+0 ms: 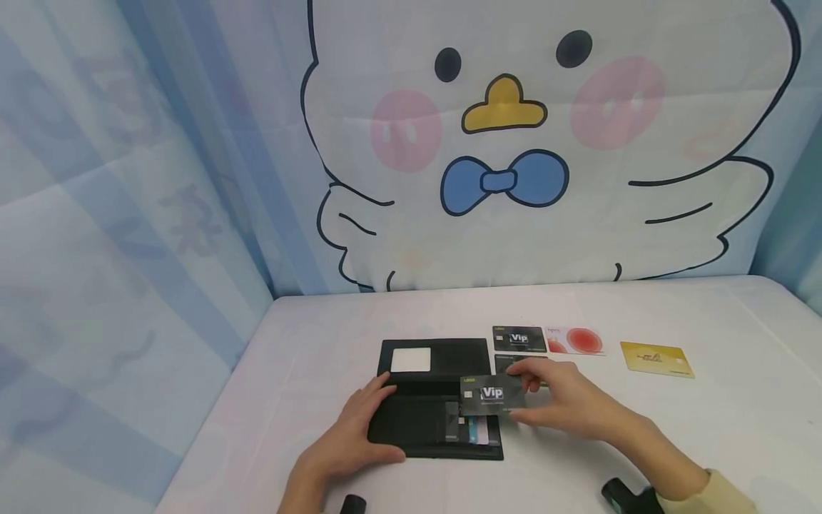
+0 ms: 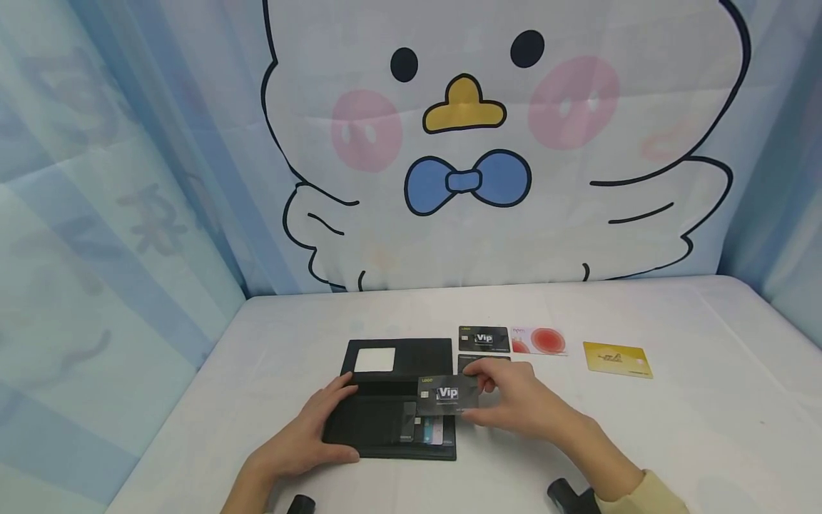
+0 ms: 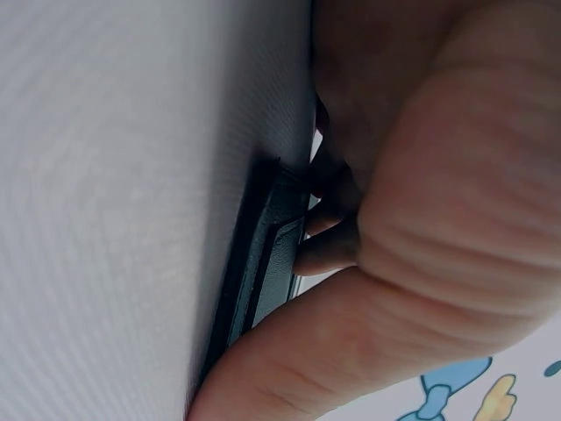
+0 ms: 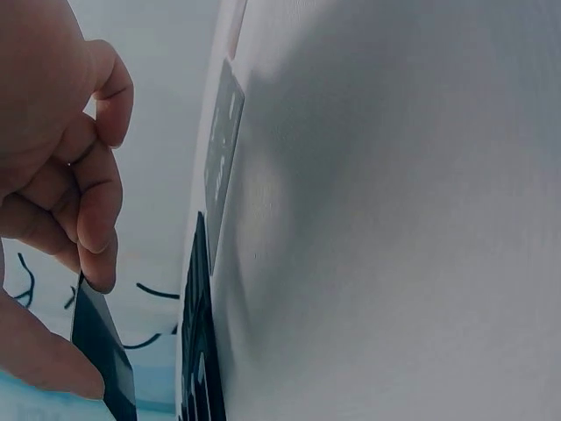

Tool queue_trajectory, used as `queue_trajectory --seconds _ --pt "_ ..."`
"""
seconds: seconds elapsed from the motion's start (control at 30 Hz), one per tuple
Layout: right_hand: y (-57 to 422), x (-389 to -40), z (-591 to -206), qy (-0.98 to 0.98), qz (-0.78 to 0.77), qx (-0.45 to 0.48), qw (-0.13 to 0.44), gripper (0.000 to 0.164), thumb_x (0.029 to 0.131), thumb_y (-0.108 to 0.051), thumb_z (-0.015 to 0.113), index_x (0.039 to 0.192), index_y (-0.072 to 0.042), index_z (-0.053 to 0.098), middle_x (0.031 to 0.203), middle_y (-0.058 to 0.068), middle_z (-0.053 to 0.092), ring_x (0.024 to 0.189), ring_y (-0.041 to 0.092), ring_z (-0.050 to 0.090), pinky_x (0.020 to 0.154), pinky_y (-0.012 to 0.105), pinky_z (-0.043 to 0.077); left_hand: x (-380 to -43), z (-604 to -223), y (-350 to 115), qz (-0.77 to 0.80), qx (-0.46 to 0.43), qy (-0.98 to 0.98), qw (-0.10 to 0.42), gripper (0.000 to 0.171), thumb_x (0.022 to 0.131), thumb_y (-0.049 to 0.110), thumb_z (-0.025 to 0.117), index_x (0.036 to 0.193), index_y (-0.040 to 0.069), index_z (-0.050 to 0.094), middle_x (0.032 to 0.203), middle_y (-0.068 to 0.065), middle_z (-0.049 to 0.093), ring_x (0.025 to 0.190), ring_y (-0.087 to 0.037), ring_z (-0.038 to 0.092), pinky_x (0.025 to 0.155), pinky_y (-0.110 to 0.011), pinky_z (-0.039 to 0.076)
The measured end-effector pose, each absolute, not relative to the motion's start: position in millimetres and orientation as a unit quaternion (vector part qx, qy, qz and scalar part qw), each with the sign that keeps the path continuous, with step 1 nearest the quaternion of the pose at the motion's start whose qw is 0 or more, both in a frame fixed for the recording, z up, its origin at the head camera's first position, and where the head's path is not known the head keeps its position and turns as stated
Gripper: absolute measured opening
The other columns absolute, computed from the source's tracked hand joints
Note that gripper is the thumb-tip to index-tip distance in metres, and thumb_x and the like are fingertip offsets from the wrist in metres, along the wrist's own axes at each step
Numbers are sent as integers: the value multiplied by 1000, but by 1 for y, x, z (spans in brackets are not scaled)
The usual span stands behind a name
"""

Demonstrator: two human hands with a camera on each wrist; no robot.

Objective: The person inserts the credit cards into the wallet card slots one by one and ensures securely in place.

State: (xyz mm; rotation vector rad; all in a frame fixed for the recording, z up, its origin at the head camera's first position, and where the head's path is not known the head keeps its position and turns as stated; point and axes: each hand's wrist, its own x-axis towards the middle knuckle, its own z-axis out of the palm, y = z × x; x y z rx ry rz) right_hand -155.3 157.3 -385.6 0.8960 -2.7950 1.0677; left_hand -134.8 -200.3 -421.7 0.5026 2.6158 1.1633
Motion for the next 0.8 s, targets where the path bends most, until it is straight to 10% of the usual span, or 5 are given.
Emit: queue_trajectory --seconds 0.8 --pt "118 -152 -383 -891 341 289 -80 51 77 -33 88 114 -4 68 82 -9 56 79 12 53 66 25 46 -134 -422 -199 397 174 894 114 95 75 37 89 153 11 41 166 -7 20 150 -41 14 115 -66 17"
